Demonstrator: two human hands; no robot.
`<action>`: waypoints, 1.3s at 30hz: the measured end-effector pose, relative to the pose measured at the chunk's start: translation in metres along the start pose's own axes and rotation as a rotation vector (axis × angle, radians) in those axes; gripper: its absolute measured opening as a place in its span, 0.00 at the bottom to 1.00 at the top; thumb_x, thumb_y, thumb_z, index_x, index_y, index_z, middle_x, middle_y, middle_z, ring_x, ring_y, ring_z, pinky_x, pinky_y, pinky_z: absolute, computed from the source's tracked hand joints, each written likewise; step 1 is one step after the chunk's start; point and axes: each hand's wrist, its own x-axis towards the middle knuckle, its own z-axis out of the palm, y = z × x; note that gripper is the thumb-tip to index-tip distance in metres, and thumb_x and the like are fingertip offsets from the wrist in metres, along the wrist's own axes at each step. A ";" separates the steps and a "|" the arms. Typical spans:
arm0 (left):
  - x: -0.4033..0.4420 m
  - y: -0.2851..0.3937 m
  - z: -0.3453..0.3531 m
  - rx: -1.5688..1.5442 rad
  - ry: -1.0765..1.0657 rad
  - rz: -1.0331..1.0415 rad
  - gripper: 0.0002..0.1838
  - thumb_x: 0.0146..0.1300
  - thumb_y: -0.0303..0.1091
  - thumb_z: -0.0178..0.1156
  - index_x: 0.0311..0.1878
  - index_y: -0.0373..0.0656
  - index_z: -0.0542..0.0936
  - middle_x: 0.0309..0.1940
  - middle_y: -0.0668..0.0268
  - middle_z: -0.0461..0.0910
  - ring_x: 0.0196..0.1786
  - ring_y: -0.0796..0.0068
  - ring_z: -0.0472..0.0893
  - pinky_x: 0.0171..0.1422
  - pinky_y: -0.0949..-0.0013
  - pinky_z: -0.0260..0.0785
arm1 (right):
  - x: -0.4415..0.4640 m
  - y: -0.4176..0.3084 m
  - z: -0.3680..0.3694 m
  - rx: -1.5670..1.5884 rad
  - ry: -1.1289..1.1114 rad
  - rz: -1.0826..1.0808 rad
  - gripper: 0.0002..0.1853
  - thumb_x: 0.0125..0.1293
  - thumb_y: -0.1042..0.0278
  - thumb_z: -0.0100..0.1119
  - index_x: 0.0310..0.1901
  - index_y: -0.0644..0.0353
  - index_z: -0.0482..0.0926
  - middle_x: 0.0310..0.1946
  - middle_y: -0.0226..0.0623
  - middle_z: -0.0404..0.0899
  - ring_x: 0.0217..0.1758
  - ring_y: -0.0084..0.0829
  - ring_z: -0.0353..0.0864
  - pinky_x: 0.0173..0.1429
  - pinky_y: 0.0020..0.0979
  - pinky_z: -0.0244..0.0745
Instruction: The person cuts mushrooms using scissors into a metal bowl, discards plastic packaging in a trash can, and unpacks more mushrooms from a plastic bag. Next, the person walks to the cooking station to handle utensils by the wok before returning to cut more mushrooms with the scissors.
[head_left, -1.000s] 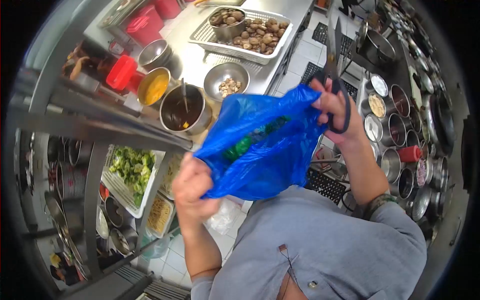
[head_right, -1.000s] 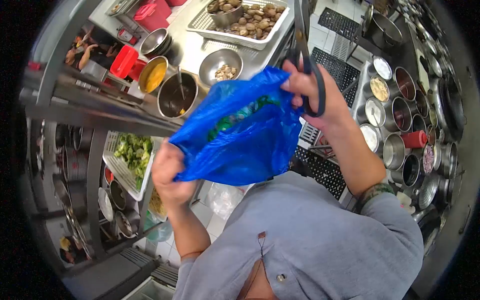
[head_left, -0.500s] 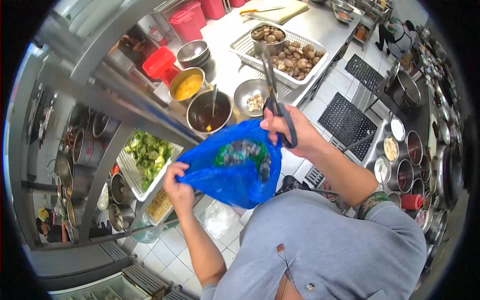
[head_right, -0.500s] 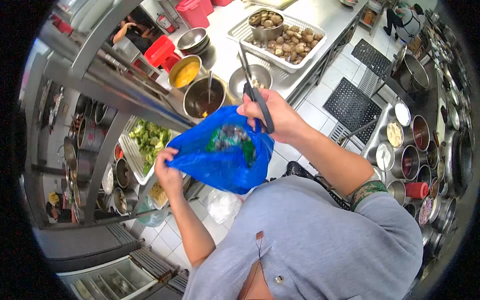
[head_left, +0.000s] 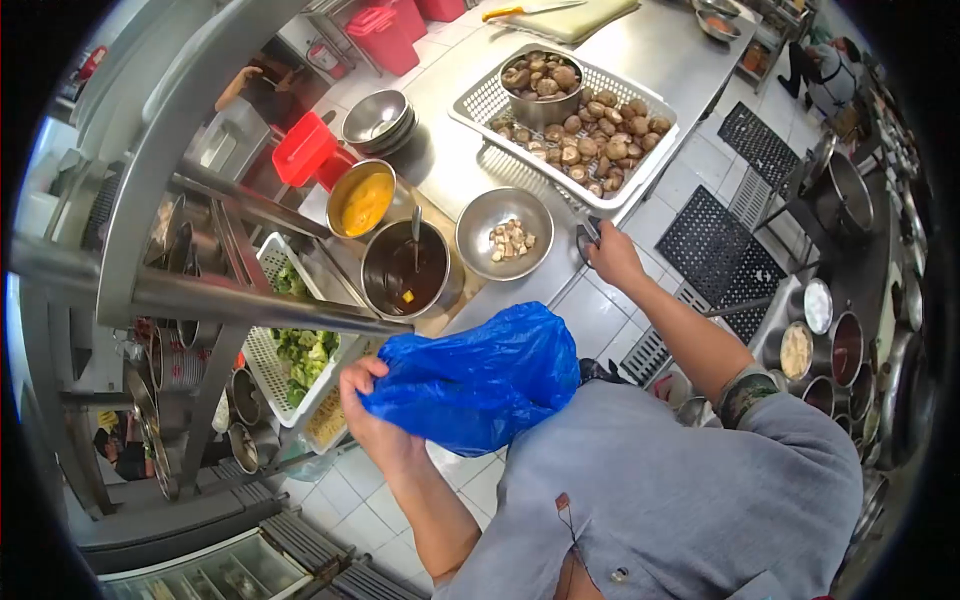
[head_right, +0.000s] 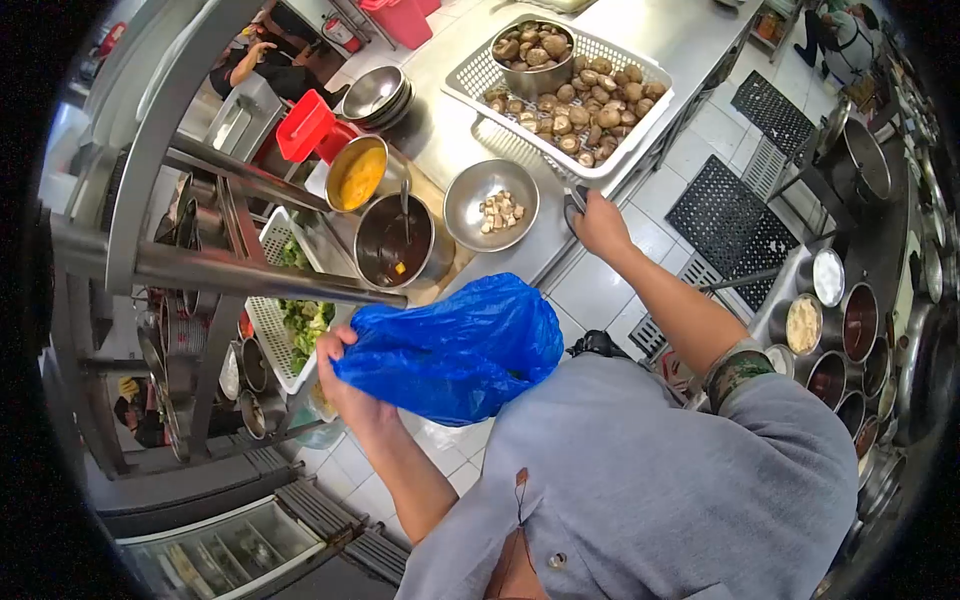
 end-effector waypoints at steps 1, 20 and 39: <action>-0.001 0.005 0.005 -0.004 -0.033 0.034 0.12 0.67 0.22 0.52 0.34 0.50 0.61 0.38 0.65 0.71 0.46 0.68 0.74 0.59 0.62 0.70 | 0.005 0.005 0.007 -0.002 -0.015 0.016 0.16 0.60 0.71 0.56 0.46 0.73 0.73 0.39 0.66 0.82 0.44 0.64 0.82 0.55 0.56 0.75; 0.050 0.014 -0.014 -0.198 -0.112 0.081 0.08 0.74 0.32 0.48 0.35 0.51 0.64 0.37 0.68 0.70 0.48 0.65 0.73 0.64 0.57 0.66 | -0.084 -0.146 -0.049 0.396 -0.113 -0.533 0.19 0.66 0.65 0.67 0.55 0.64 0.81 0.45 0.44 0.87 0.46 0.36 0.86 0.51 0.37 0.81; -0.019 0.052 -0.066 1.720 -0.812 0.246 0.08 0.53 0.28 0.64 0.37 0.48 0.87 0.32 0.69 0.75 0.43 0.66 0.75 0.57 0.52 0.60 | -0.051 -0.187 -0.097 0.206 -0.025 -0.789 0.15 0.56 0.80 0.63 0.47 0.62 0.82 0.42 0.39 0.84 0.47 0.35 0.84 0.54 0.33 0.77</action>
